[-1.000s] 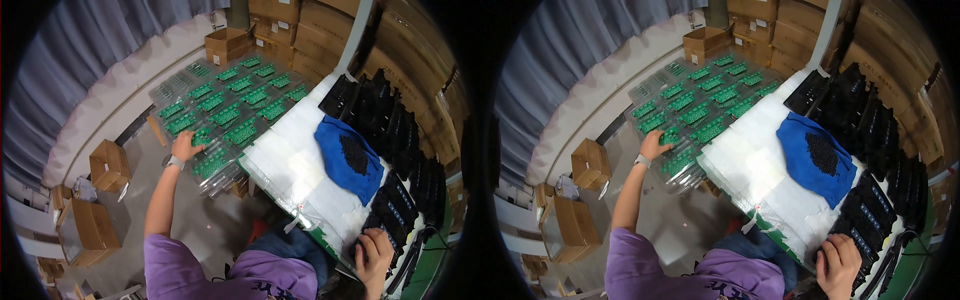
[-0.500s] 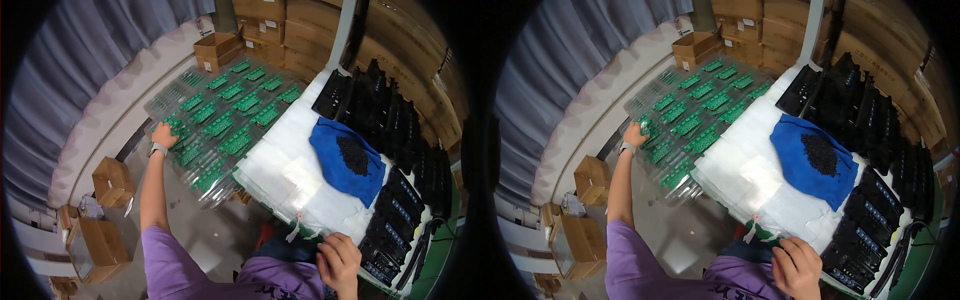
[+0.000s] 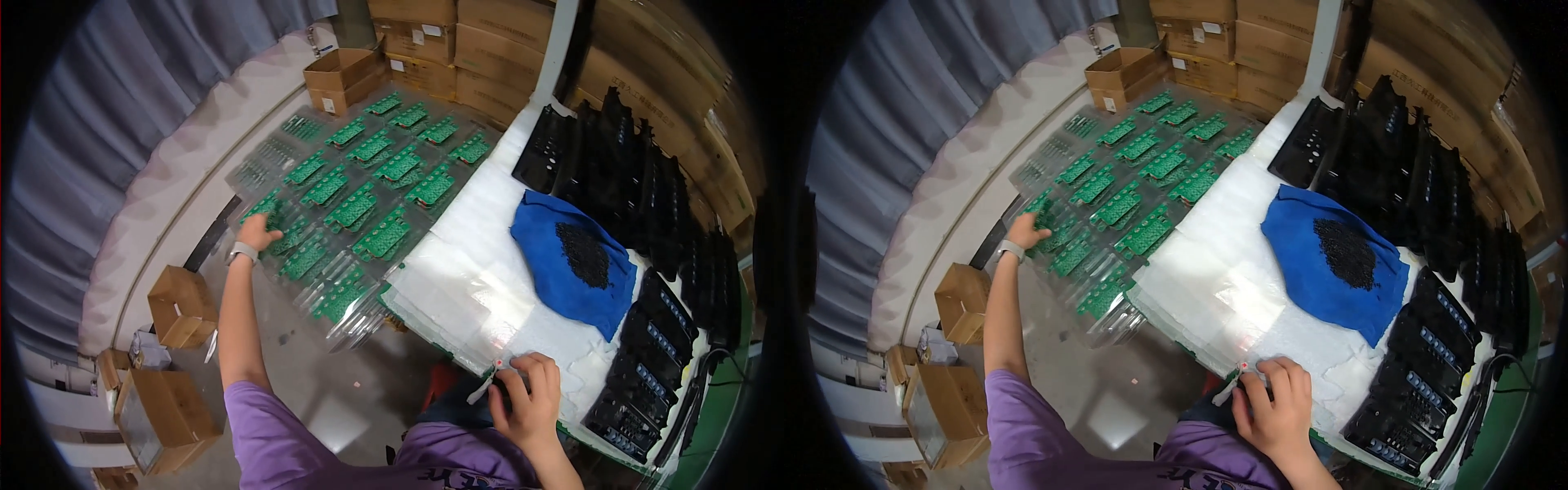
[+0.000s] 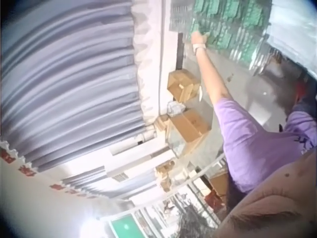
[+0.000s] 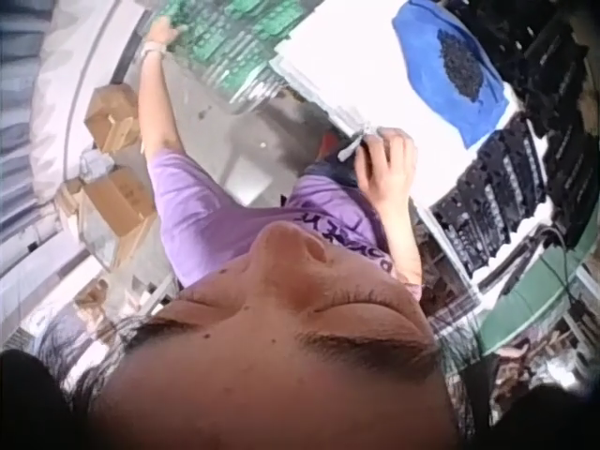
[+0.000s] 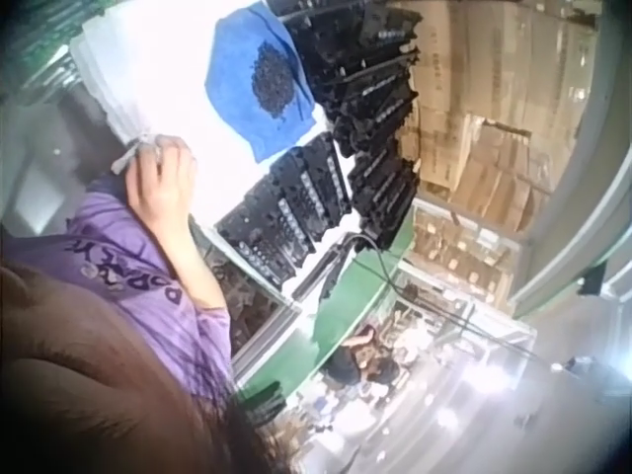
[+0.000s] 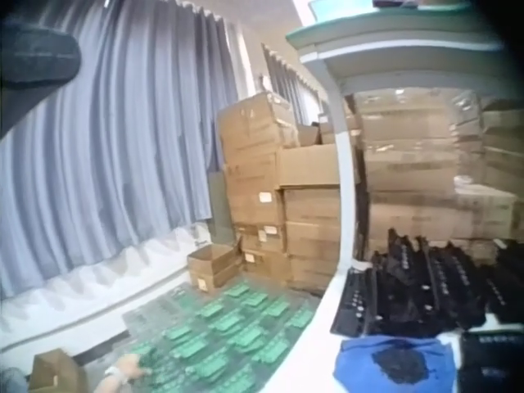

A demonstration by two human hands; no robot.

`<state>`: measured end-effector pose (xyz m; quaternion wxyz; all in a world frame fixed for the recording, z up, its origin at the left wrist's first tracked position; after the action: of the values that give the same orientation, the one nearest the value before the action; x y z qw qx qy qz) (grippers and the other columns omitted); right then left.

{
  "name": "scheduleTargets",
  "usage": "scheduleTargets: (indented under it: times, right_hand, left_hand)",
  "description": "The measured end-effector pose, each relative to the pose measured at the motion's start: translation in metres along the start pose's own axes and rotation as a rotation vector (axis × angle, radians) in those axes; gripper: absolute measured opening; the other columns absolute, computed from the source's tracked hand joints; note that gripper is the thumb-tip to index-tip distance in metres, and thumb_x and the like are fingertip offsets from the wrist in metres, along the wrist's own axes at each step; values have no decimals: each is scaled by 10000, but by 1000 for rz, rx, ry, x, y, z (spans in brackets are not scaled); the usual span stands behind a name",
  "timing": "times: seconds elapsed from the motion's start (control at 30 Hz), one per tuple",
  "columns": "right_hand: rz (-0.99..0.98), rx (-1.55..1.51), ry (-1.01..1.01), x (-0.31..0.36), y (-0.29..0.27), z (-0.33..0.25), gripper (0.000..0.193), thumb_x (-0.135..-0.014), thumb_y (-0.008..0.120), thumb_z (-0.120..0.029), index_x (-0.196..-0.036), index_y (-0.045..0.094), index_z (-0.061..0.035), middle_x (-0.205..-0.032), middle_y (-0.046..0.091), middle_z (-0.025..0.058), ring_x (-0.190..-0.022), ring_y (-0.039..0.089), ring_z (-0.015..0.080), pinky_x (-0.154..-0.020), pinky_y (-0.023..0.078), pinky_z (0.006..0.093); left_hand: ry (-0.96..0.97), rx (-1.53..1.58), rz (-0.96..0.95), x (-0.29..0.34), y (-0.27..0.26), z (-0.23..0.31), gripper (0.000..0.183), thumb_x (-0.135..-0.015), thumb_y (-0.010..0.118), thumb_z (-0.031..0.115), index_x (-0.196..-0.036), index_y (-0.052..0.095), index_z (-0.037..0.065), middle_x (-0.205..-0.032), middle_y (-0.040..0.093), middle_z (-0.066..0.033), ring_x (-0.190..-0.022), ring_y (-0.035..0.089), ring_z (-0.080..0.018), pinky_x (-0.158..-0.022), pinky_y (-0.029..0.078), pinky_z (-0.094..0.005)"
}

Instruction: Assembling electronic components by installing circuit boards into plastic housings and securing them with an electric screwdriver.

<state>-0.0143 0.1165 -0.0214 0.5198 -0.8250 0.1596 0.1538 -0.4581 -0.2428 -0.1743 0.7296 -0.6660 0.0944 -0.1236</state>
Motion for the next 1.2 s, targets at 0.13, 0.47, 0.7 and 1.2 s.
scheduleTargets:
  times: [0.13, 0.47, 0.7, 1.2]
  right_hand:
    - [-3, 74, 47, 1, -5, 8, 327, -583, 704, -95, -879, 577, -35, -925, 503, 126, -886, 508, 326, -752, 415, 409]
    - [-38, 80, -74, 10, 7, 15, 314, -673, 594, -207, -909, 473, -39, -929, 459, 95, -918, 444, 235, -697, 349, 319]
    - [-45, 129, -27, 20, 11, 10, 294, -708, 546, -184, -955, 482, -37, -974, 457, 100, -985, 441, 247, -738, 354, 312]
    - [62, 229, -108, 26, 3, 6, 346, -650, 610, -253, -902, 478, -56, -904, 434, 68, -921, 423, 222, -705, 323, 299]
  left_hand:
    - [-27, 13, 230, -47, -30, 1, 346, -674, 721, 248, -904, 628, 7, -905, 617, -216, -861, 589, -374, -750, 472, -441]
    - [254, -166, -58, -120, 76, -46, 437, -693, 715, 257, -1016, 601, -15, -902, 651, -161, -820, 630, -301, -723, 503, -392]
    - [207, -31, 45, -134, 89, -30, 401, -684, 716, 228, -977, 622, -30, -866, 652, -181, -789, 630, -306, -713, 496, -391]
    - [-86, 11, 188, -41, -18, -77, 331, -666, 717, 170, -898, 663, -59, -794, 655, -222, -726, 630, -316, -691, 482, -388]
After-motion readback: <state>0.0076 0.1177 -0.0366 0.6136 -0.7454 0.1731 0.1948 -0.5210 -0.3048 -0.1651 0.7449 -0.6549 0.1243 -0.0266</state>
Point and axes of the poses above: each hand's wrist, its own x-axis away from the middle knuckle, its own y-axis out of the palm, z = x × y, the point moved 9 cm from there along -x, towards the middle knuckle
